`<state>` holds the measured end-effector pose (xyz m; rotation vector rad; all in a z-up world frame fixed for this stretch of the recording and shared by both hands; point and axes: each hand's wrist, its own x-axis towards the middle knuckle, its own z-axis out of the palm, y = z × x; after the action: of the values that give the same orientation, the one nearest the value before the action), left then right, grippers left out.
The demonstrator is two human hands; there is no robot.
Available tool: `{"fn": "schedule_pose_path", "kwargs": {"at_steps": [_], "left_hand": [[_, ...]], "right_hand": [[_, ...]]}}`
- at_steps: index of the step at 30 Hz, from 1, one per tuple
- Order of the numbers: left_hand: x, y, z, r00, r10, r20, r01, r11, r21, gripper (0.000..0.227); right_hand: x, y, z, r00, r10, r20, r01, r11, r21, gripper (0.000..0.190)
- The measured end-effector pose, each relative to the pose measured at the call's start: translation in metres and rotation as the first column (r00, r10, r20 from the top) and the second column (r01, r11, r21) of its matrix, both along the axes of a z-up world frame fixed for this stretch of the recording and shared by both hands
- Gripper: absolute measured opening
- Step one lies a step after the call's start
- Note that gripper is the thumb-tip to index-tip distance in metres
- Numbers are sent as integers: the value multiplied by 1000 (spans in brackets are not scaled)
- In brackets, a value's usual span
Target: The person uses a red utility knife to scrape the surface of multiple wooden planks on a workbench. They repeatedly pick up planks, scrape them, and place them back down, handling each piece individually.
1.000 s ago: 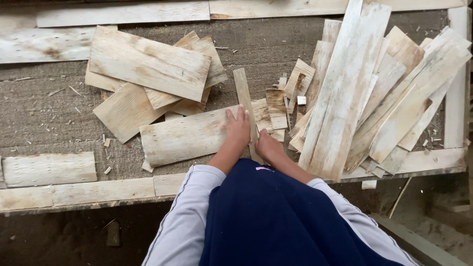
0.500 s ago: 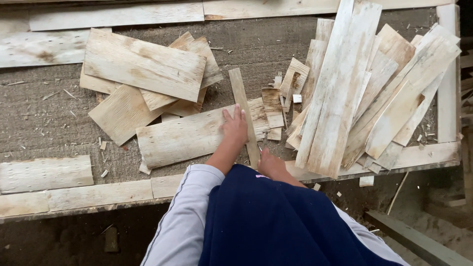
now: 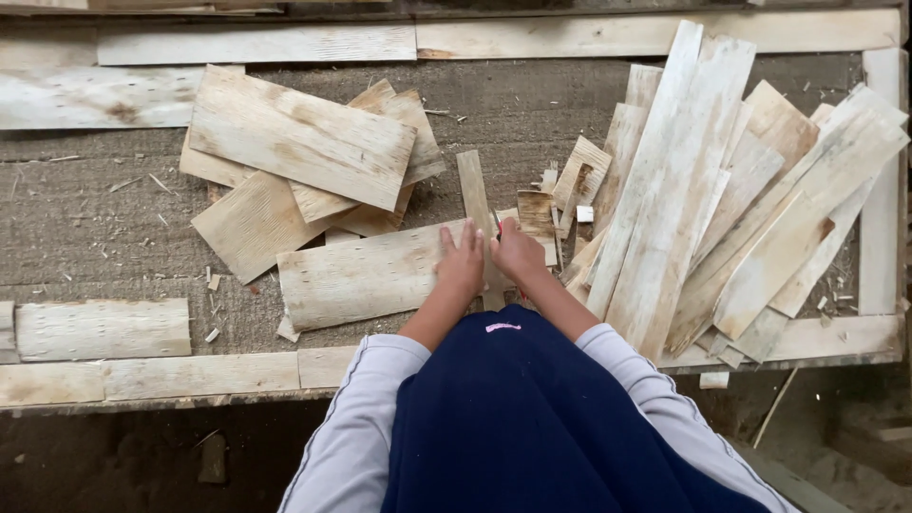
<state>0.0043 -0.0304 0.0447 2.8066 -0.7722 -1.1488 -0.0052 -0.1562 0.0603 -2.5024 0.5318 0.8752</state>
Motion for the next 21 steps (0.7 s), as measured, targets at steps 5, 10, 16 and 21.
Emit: {"fn": "schedule_pose_path", "kwargs": {"at_steps": [5, 10, 16, 21], "left_hand": [[2, -1, -6, 999, 33, -7, -33, 999, -22, 112], [1, -3, -25, 998, 49, -36, -50, 998, -32, 112], [2, -1, -16, 997, 61, -51, -63, 997, -39, 108], [1, -4, -22, 999, 38, -31, -39, 999, -9, 112]], "right_hand": [[12, 10, 16, 999, 29, -30, -29, 1000, 1, 44], [14, 15, 36, 996, 46, -80, -45, 999, 15, 42], [9, 13, 33, 994, 54, -95, -50, 998, 49, 42], [-16, 7, 8, 989, 18, -145, -3, 995, 97, 43]]}}
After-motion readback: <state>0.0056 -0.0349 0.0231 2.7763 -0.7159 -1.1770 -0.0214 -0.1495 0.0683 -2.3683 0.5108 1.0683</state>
